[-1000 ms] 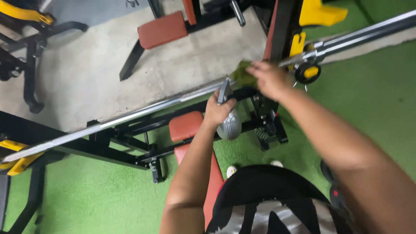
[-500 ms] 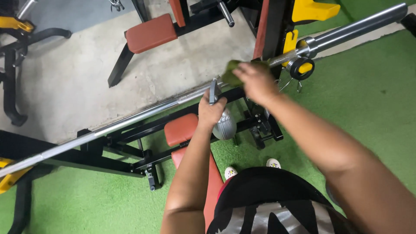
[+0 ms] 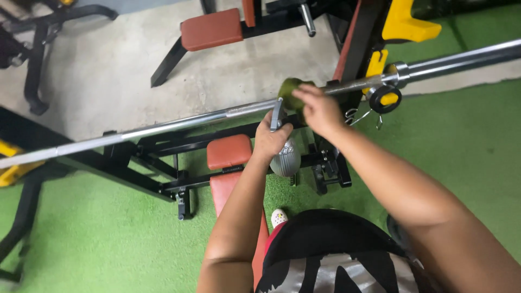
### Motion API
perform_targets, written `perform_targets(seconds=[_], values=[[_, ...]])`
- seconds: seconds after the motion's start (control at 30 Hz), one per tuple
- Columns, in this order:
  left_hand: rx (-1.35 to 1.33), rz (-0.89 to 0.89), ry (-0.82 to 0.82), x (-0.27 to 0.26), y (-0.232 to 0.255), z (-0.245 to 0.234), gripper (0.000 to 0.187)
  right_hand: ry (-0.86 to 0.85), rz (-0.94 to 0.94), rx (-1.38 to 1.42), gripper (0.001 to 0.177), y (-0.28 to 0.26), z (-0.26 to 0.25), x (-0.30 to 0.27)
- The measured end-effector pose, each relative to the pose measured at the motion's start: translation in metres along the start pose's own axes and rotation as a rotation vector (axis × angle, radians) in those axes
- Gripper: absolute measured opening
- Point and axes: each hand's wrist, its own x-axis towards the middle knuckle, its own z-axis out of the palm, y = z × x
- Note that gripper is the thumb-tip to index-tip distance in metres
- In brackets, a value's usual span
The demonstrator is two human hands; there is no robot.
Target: Cleaning gym equipment including weight plates, a weight tree, a barbell, and a weight bench using a spray bottle and a cloth.
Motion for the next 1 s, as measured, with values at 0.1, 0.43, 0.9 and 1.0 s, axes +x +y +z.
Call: perform_targets(seconds=[0.1, 0.43, 0.9, 1.0], values=[[-0.03, -0.017, 0.069, -0.009, -0.003, -0.001, 0.045, -0.098, 0.179, 0.25, 0.052, 0.01, -0.022, 0.006], [-0.079, 0.0, 0.294, -0.047, -0.042, 0.013, 0.047, -0.221, -0.354, -0.029, 0.053, 0.003, 0.027, 0.02], [-0.106, 0.003, 0.43, -0.078, -0.029, 0.007, 0.05, -0.323, -0.323, 0.006, 0.052, 0.08, -0.055, -0.001], [-0.088, 0.012, 0.377, -0.059, -0.038, 0.002, 0.05, -0.254, -0.228, -0.03, 0.05, 0.103, -0.064, -0.012]])
